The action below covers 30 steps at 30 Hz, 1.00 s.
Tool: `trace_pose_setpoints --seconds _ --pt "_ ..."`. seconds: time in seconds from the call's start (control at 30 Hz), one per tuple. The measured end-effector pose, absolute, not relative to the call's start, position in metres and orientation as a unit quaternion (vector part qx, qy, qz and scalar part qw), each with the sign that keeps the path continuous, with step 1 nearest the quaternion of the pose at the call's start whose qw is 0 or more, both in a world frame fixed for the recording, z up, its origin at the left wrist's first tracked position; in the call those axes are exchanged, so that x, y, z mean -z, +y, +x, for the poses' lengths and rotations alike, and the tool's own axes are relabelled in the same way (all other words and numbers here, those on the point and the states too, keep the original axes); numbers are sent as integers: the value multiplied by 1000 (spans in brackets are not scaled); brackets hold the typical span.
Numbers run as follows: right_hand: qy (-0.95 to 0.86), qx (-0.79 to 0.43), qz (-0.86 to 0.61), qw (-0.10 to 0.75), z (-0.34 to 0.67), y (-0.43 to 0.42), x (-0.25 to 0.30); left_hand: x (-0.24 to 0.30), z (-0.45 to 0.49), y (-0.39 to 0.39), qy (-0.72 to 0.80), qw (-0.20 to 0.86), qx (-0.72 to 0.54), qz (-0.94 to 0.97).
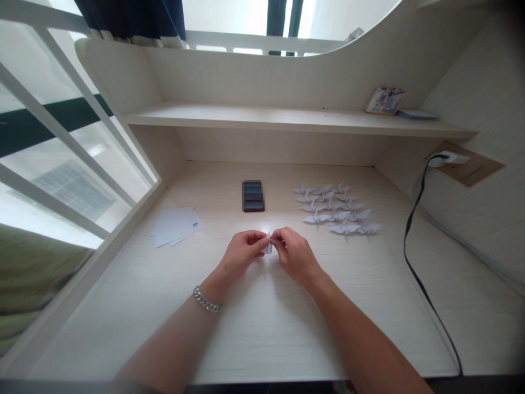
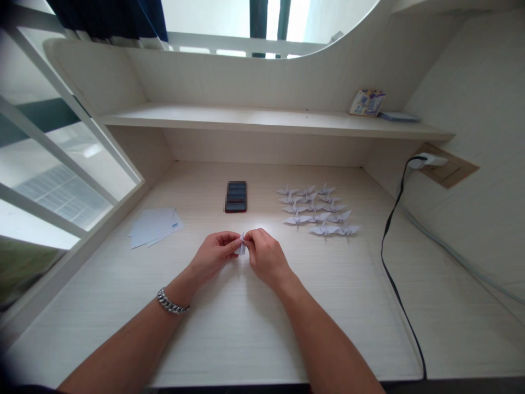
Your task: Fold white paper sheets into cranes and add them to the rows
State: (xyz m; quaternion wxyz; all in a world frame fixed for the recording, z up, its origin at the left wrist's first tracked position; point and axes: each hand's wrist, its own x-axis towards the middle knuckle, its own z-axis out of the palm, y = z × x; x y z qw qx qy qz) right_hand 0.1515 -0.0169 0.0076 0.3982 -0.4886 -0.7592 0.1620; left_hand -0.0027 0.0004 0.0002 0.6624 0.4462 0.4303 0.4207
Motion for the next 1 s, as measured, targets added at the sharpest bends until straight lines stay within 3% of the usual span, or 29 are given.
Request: trace_pose_setpoints --seconds 0.2,0.47,0.7,1.0 --pt "-769 -149 -469 408 148 -18 -9 1 -4 1 429 666 -428 435" --pt "-746 -223 -449 439 153 -14 -4 -1 -7 1 414 677 -411 448" --pt "-780 -126 -495 360 151 -17 -9 1 -6 2 441 651 -418 455" --pt "-791 -101 -460 390 148 -22 -14 -1 -4 1 429 660 -434 438"
